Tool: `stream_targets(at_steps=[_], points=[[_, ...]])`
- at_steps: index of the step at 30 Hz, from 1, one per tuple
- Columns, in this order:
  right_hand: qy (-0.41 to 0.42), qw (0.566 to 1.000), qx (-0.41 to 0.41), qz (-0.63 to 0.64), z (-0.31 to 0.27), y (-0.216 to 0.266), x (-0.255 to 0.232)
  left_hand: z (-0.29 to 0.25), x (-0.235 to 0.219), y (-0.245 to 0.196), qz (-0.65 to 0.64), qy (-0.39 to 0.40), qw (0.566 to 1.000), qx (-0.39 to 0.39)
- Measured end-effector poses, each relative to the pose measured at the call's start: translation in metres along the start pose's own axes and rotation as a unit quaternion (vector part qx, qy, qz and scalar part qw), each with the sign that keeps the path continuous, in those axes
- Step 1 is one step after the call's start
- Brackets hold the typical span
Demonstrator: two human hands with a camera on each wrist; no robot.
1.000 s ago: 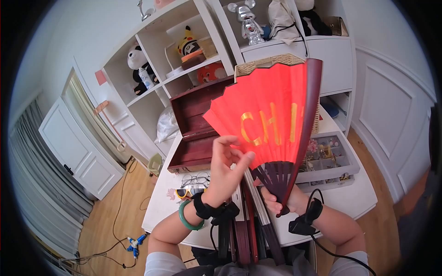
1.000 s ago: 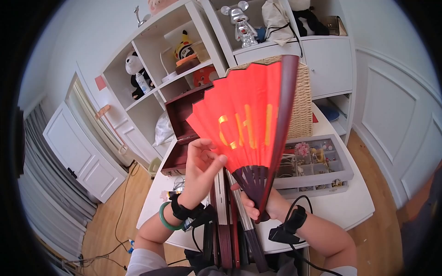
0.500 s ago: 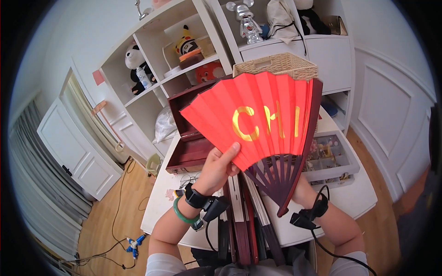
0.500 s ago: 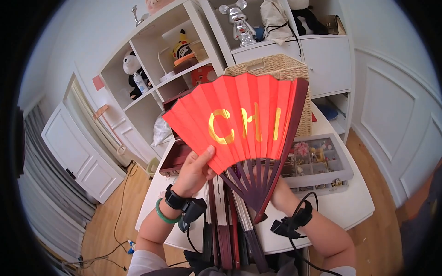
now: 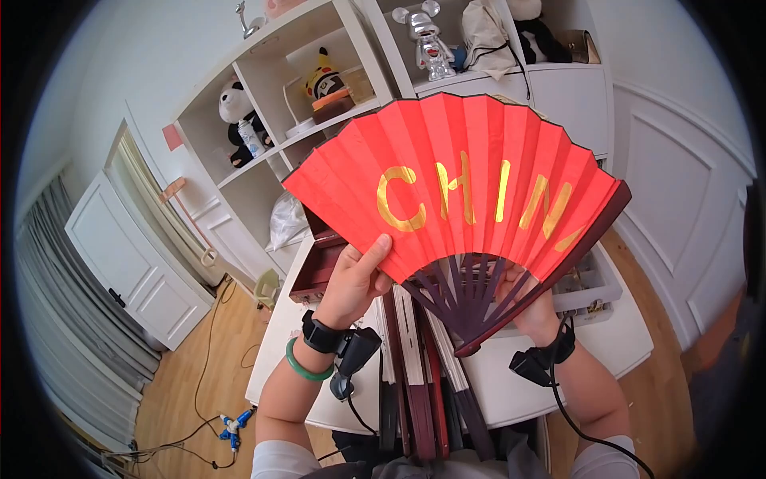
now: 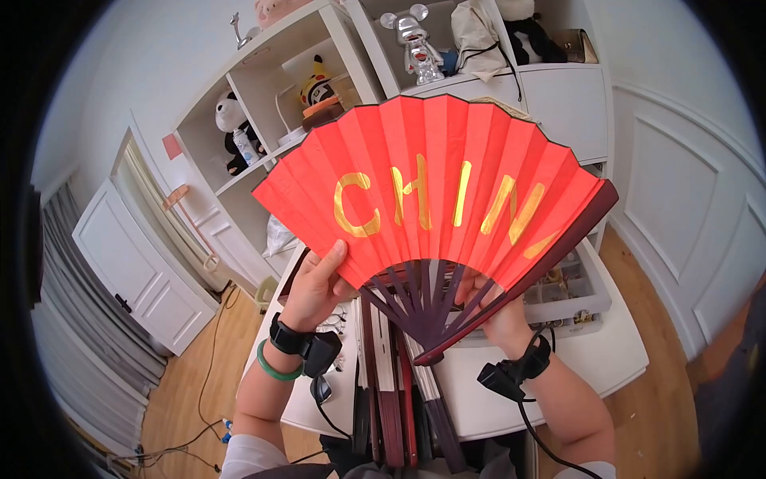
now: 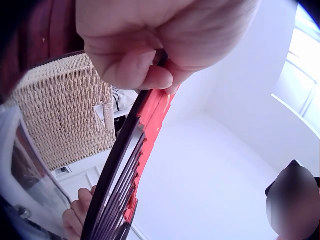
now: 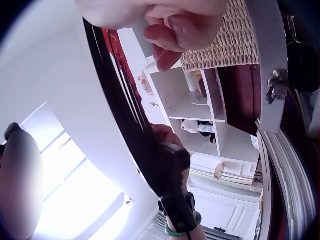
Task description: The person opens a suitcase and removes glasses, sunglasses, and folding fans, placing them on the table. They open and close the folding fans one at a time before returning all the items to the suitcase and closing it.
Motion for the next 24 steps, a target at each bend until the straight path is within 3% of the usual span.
stream_targets(at_steps=[2,5,7,8,11,13,17,20,24], points=[[0.029,0.998,0.005,0.050,0.000,-0.001,0.003,0.000,-0.003,-0.001,0.000,-0.010,1.000,0.006],[-0.028,0.999,-0.017,-0.023,-0.004,0.005,0.001,0.000,-0.002,-0.003,0.001,-0.004,1.000,0.013],[-0.063,0.993,0.087,-0.052,-0.005,-0.006,-0.004,0.000,-0.004,-0.008,0.012,-0.018,1.000,0.021],[-0.063,0.993,0.087,-0.052,-0.006,-0.003,-0.003,0.000,-0.005,-0.009,0.012,-0.018,1.000,0.021],[-0.046,0.993,0.088,-0.056,-0.006,0.003,0.006,0.000,-0.014,-0.009,0.006,-0.035,0.999,0.015],[0.030,0.987,0.128,-0.093,-0.006,0.000,0.022,0.001,-0.027,-0.015,0.025,-0.089,0.995,0.044],[0.090,0.984,0.144,-0.061,-0.013,-0.001,0.044,0.003,-0.035,-0.013,0.039,-0.085,0.994,0.047],[0.061,0.991,0.109,-0.043,-0.004,-0.006,0.026,0.001,-0.038,-0.012,0.045,-0.096,0.993,0.051],[0.066,0.988,0.140,-0.019,-0.001,-0.008,0.024,0.001,-0.041,-0.009,0.040,-0.090,0.994,0.053]])
Point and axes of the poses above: each hand's wrist, its own z-axis towards the middle knuckle, its own x-axis out of the palm, y = z × x, the point moved 9 cm from there along z, towards the middle knuckle, and after that the axes turned 11 degrees about x, right-handed, at the moved point
